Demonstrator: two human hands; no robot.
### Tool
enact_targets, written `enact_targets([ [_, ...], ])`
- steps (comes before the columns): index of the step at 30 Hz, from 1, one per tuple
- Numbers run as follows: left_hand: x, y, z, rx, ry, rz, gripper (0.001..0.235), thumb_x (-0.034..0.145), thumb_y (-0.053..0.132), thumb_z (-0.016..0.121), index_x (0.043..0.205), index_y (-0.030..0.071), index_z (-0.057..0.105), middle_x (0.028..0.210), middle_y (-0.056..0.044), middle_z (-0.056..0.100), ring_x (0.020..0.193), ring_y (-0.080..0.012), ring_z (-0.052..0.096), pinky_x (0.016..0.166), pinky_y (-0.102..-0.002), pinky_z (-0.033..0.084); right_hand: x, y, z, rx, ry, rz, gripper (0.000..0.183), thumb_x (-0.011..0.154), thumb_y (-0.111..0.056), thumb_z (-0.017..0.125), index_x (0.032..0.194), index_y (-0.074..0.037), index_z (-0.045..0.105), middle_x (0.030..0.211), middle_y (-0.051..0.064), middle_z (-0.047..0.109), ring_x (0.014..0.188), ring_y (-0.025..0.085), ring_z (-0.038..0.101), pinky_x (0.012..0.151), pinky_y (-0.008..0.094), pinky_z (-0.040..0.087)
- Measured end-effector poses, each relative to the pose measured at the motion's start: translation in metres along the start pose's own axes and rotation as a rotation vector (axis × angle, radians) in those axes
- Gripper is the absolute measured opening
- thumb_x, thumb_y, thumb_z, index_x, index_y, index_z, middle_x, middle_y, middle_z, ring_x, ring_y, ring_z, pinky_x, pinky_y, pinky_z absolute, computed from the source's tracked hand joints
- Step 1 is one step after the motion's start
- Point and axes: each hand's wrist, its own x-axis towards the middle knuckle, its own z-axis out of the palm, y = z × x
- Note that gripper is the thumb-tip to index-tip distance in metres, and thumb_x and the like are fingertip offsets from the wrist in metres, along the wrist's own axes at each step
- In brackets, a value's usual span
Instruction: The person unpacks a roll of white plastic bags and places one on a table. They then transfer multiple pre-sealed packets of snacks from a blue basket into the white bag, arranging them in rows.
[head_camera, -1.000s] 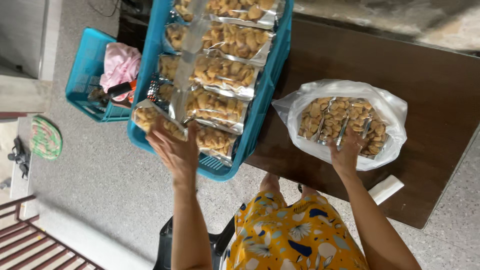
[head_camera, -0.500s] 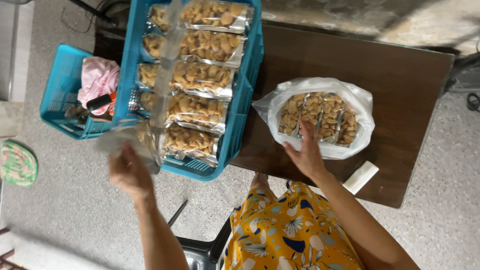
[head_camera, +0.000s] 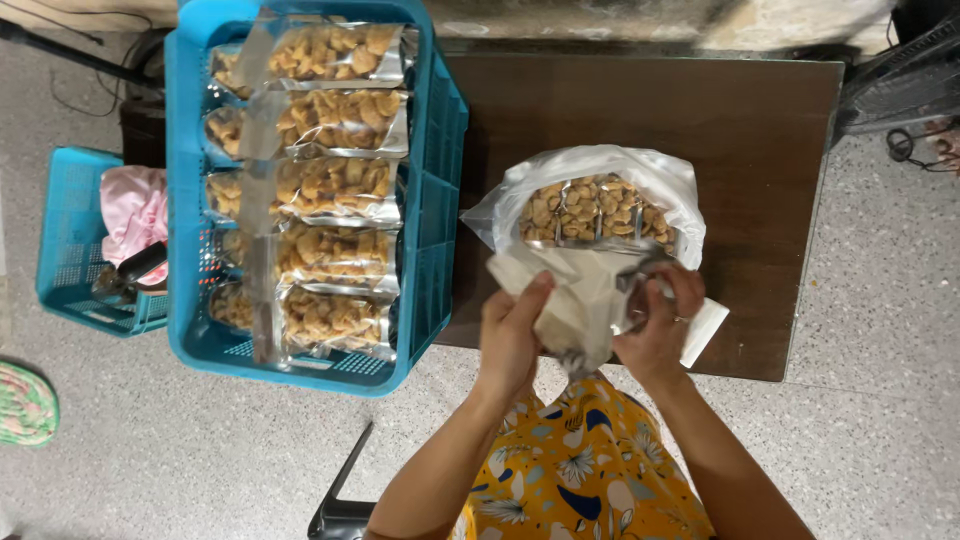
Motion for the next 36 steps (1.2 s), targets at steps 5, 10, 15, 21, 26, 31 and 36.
enact_targets([
  [5,0.07,-0.055,-0.016,-0.002,-0.081,-0.266,0.028,0.102,0.022,0.059,0.106,-0.004,0.067,0.097,-0.01,0.073,0.083,-0.0177,0.071,0.074,-0.033,0.059,-0.052,0.059,-0.005,-0.087,-0.279,0.174,0.093,0.072,-0.023,0.091,0.148,-0.009,0.04,0.147,0.02,0.044,0.137,0.038,0.05,0.114,0.053,0.05],
  [10,0.167,-0.111,-0.115,0.474,-0.114,-0.262,0.06,0.107,0.053,0.055,0.117,-0.006,0.059,0.098,-0.018,0.065,0.082,-0.0265,0.069,0.079,-0.044,0.066,-0.053,0.056,0.006,-0.033,-0.726,0.721,0.106,0.075,-0.047,0.084,0.154,-0.006,0.027,0.134,0.029,0.054,0.102,0.039,0.071,0.076,0.044,0.064],
  [15,0.25,-0.173,-0.217,1.415,0.474,0.366,0.105,0.075,0.051,0.079,0.149,-0.006,0.03,0.13,-0.034,0.053,0.115,-0.0544,0.057,0.096,-0.06,0.045,-0.036,0.046,0.06,0.358,-0.972,1.087,0.103,0.084,-0.051,0.067,0.165,-0.019,0.014,0.131,0.023,0.066,0.096,0.032,0.078,0.083,0.043,0.066],
  [21,0.257,-0.214,-0.266,1.286,0.375,0.275,0.068,0.102,0.032,0.063,0.153,-0.001,0.032,0.152,-0.033,0.044,0.13,-0.0525,0.051,0.11,-0.054,0.043,-0.002,0.033,0.175,0.17,-1.03,0.835,0.078,0.091,-0.048,0.065,0.159,-0.027,0.032,0.123,0.026,0.063,0.099,0.04,0.071,0.089,0.049,0.062],
  [26,0.217,-0.214,-0.268,1.204,0.434,0.275,0.061,0.1,0.027,0.063,0.149,0.002,0.037,0.146,-0.032,0.048,0.129,-0.0541,0.05,0.107,-0.056,0.044,0.029,0.002,0.219,0.077,-0.927,0.907,0.083,0.092,-0.041,0.067,0.162,-0.021,0.027,0.114,0.033,0.065,0.097,0.047,0.07,0.09,0.054,0.056],
  [31,0.204,-0.203,-0.29,1.27,0.33,0.368,0.075,0.098,0.02,0.061,0.157,0.0,0.02,0.154,-0.036,0.035,0.136,-0.0553,0.041,0.109,-0.058,0.037,0.011,-0.01,0.247,0.116,-0.835,0.836,0.08,0.091,-0.038,0.068,0.158,-0.018,0.029,0.123,0.033,0.055,0.097,0.045,0.067,0.08,0.056,0.058],
  [36,0.176,-0.16,-0.242,1.292,0.329,0.002,0.077,0.094,0.014,0.06,0.16,0.008,0.019,0.155,-0.032,0.036,0.14,-0.0501,0.038,0.113,-0.054,0.036,-0.037,-0.015,0.286,-0.102,-0.794,0.705,0.077,0.089,-0.028,0.069,0.154,-0.009,0.034,0.116,0.025,0.059,0.104,0.039,0.056,0.088,0.056,0.041],
])
